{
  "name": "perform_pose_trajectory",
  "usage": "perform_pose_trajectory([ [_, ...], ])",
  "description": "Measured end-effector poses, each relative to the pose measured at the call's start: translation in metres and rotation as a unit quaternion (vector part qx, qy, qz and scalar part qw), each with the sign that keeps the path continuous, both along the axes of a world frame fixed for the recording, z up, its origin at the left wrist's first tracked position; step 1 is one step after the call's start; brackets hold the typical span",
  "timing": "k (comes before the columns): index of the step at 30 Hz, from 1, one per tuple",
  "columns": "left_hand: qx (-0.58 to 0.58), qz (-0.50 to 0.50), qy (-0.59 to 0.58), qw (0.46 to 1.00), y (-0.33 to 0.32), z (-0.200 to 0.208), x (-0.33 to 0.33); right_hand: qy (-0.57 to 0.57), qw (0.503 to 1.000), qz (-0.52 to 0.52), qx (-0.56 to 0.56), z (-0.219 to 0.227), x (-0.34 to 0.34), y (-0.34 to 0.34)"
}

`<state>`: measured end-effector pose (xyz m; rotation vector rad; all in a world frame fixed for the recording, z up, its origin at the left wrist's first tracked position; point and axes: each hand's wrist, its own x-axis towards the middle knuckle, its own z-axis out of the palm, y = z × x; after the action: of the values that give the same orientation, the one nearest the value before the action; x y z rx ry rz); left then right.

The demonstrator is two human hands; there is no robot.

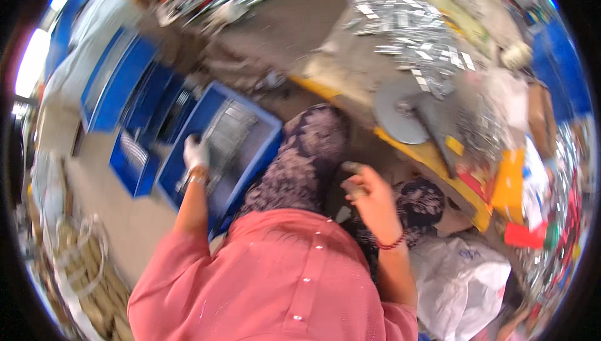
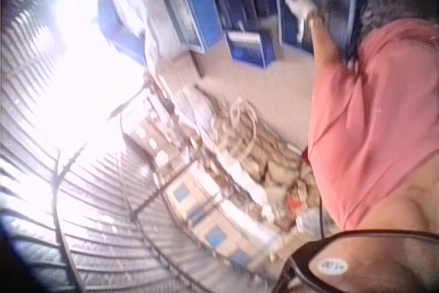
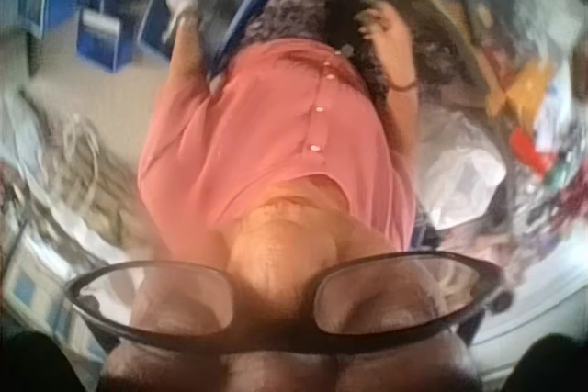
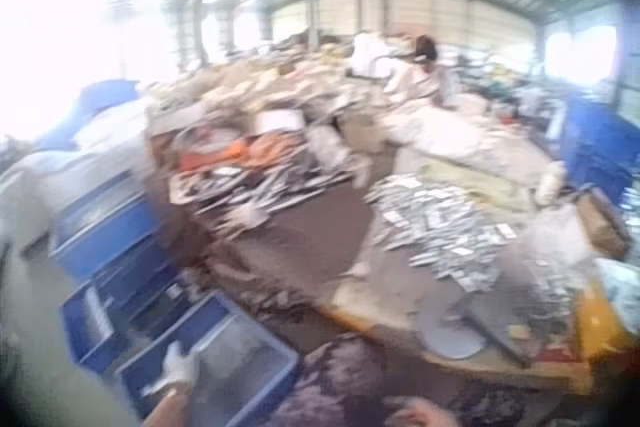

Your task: The person is seen assembling metal components using a hammer and a jig at a workbench.

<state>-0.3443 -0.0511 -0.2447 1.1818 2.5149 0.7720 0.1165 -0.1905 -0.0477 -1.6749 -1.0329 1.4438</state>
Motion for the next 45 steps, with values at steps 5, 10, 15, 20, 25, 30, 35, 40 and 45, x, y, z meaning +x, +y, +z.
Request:
perform_pose_trajectory([
  [5,0.193,-0.093,-0.062,0.975,0.043,0.059,0.032,0.002,0.999,0.028,0.045,-0.007,0.008,-0.006],
  [10,0.341,-0.349,-0.070,0.870,0.094,0.204,0.181,-0.076,0.990,0.025,0.116,0.004,0.014,-0.015],
  [15,0.286,-0.467,-0.200,0.813,0.066,0.249,0.282,-0.095,0.981,0.012,0.166,-0.014,0.017,-0.020],
  [20,0.194,-0.611,-0.297,0.708,-0.014,0.249,0.376,-0.027,0.972,-0.198,0.120,-0.020,0.028,-0.087],
  [25,0.072,-0.720,-0.321,0.611,-0.053,0.233,0.413,-0.049,0.883,-0.437,0.164,0.005,0.029,-0.176],
  [30,0.029,-0.773,-0.349,0.530,-0.089,0.228,0.438,-0.658,0.530,-0.508,0.170,0.107,0.010,-0.308],
  [35,-0.100,-0.800,-0.405,0.431,-0.128,0.228,0.464,-0.690,0.159,-0.704,0.055,0.207,-0.078,-0.439],
  [40,-0.191,-0.822,-0.386,0.373,-0.179,0.226,0.490,-0.588,0.210,-0.781,0.007,0.209,-0.136,-0.622],
  [45,-0.253,-0.842,-0.381,0.285,-0.235,0.242,0.501,-0.197,0.359,-0.897,0.167,0.137,-0.126,-0.677],
])
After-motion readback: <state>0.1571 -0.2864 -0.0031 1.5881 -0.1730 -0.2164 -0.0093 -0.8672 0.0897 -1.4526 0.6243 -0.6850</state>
